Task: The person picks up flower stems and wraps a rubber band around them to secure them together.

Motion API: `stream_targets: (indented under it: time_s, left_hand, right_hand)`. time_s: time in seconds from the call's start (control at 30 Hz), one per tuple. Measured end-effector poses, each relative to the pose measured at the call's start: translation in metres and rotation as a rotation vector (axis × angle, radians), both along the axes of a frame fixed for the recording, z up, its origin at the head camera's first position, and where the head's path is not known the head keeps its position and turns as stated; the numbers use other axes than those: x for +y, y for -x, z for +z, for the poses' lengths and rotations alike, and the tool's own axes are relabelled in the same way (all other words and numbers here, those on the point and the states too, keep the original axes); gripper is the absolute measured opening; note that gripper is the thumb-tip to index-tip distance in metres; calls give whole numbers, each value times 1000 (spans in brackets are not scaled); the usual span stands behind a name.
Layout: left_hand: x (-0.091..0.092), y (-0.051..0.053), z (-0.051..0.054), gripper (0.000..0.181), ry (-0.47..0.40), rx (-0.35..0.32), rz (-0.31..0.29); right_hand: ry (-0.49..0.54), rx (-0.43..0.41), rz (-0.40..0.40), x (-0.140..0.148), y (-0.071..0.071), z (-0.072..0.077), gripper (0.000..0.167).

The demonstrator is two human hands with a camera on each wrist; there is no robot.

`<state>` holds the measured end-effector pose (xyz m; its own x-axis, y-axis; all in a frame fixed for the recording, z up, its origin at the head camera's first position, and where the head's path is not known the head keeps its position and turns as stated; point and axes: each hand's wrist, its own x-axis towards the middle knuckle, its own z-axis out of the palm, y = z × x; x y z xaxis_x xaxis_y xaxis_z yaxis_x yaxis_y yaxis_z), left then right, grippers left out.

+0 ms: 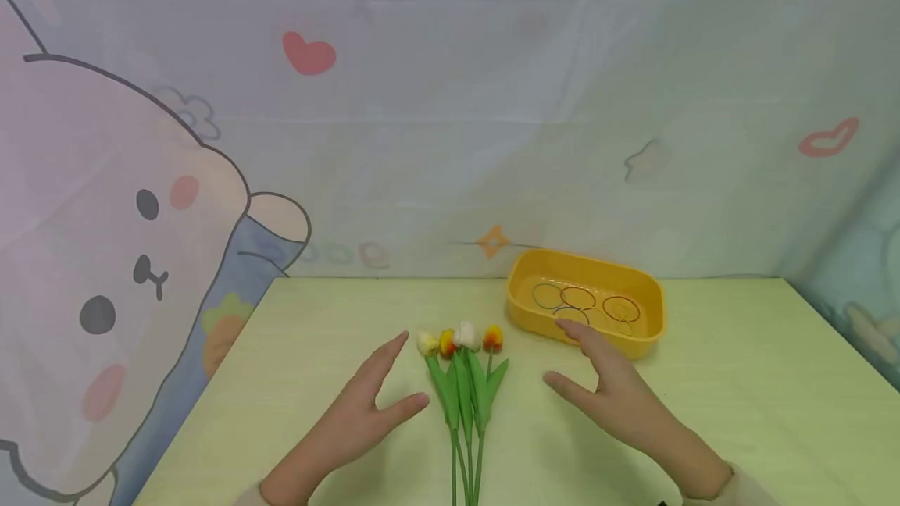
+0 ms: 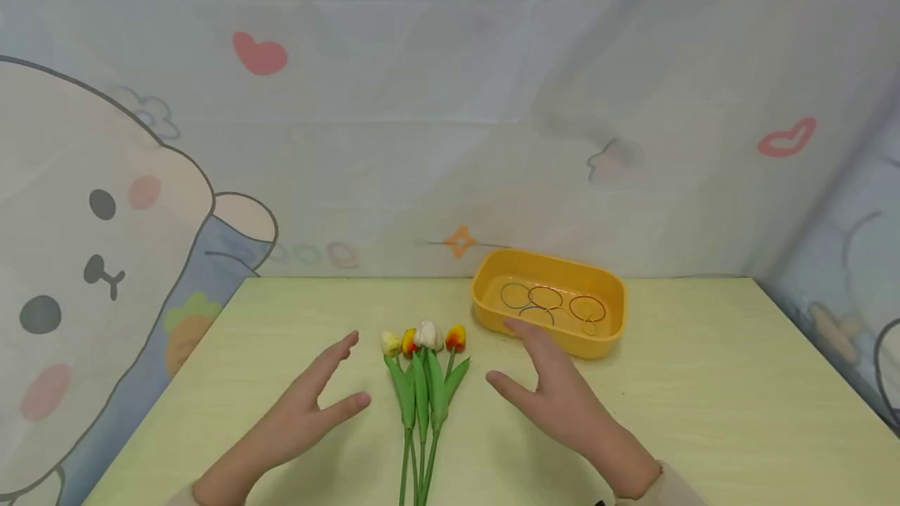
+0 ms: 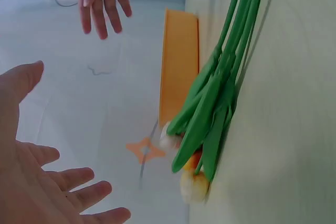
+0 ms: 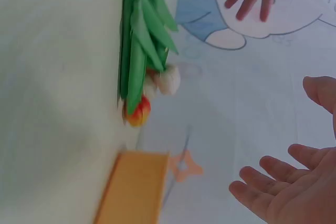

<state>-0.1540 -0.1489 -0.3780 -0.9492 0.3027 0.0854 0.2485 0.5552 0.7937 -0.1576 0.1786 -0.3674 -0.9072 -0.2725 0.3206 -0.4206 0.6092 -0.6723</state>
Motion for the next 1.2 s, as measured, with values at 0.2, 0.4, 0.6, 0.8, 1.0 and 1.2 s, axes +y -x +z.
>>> stream_targets:
  time_s: [0.2,0.4,0.6,0.8,1.0,1.2]
  left_hand:
    - [12,-2,-14,81,-99,-106,-90]
    - [18,-2,-29,84,-178,-196,-126]
    - [23,-2,-42,89,-235,-229,-107]
    - [26,-2,-47,92,-236,-250,-104]
    - [26,-4,-52,94,-240,-294,-87]
    - [28,-5,-55,95,-237,-304,-78]
  right_hand:
    - [143,-135,47,-22,-1,-21,60]
    - [209,-274,68,-40,-2,-39,63]
    - [260,-365,97,-48,0,-50,66]
    - [293,-409,113,-52,2,-57,66]
    - [313,-450,107,-59,2,-65,67]
    - [317,-468,114,-61,2,-72,70]
